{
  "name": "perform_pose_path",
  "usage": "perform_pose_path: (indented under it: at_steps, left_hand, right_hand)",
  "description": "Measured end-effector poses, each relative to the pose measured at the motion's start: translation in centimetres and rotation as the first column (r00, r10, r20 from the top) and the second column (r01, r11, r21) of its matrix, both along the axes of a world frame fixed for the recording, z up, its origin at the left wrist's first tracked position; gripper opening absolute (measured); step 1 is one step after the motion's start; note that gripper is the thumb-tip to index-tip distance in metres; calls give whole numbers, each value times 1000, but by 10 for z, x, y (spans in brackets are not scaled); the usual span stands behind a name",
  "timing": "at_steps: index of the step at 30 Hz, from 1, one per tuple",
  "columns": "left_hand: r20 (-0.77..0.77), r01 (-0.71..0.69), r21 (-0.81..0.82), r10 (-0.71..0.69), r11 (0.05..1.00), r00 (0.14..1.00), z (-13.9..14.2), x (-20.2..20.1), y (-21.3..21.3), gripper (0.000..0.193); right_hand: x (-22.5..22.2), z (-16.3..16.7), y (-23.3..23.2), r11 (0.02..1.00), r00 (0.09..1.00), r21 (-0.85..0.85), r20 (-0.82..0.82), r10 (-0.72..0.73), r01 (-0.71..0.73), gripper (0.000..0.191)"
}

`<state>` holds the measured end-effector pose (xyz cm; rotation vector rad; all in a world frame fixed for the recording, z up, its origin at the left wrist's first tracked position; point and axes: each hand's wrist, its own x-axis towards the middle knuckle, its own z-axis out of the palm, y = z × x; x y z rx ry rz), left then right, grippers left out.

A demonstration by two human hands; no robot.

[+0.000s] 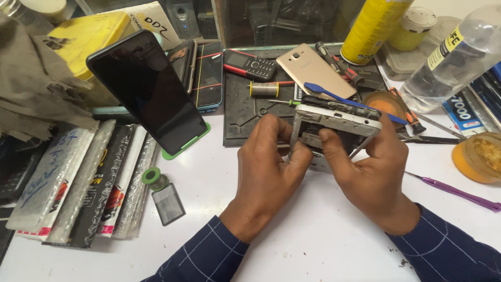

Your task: The person assembles a smartphone by aligning the internal frame with the motherboard and screen assembly, then pressing the edges to snap the casing together. They repeatedly separate and rejoin the halves to check fit, handling the phone by hand without visible tools.

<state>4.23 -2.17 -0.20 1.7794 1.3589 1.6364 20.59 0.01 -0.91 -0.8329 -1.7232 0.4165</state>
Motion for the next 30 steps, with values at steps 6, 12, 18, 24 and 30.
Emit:
perform_pose_path:
  at_steps: [6, 12, 18, 24, 30]
  left_hand:
    - [5, -37, 11, 37, 999, 999, 0, 4, -2, 22]
    - [2, -35, 9, 35, 999, 999, -1, 2, -3, 24]
    - [-37, -55, 94, 58, 994, 998, 1, -1, -4, 26]
    - [-38, -49, 133, 54, 990, 998, 6, -4, -7, 25]
    - [-136, -147, 77, 156, 986, 978, 8, -5, -5, 22]
  right_hand:
    - [-5, -1, -1, 999, 998, 5, 35, -54, 54, 30]
    - [-6, -7, -1, 996, 996, 55, 41, -77, 74, 29]
    - [-2, -15, -1, 992, 998, 112, 20, -66, 63, 31]
    - [-3, -17, 1, 997, 999, 72, -36, 25, -23, 33]
    - [-7, 1, 10, 994, 998, 105, -60, -23, 29, 72]
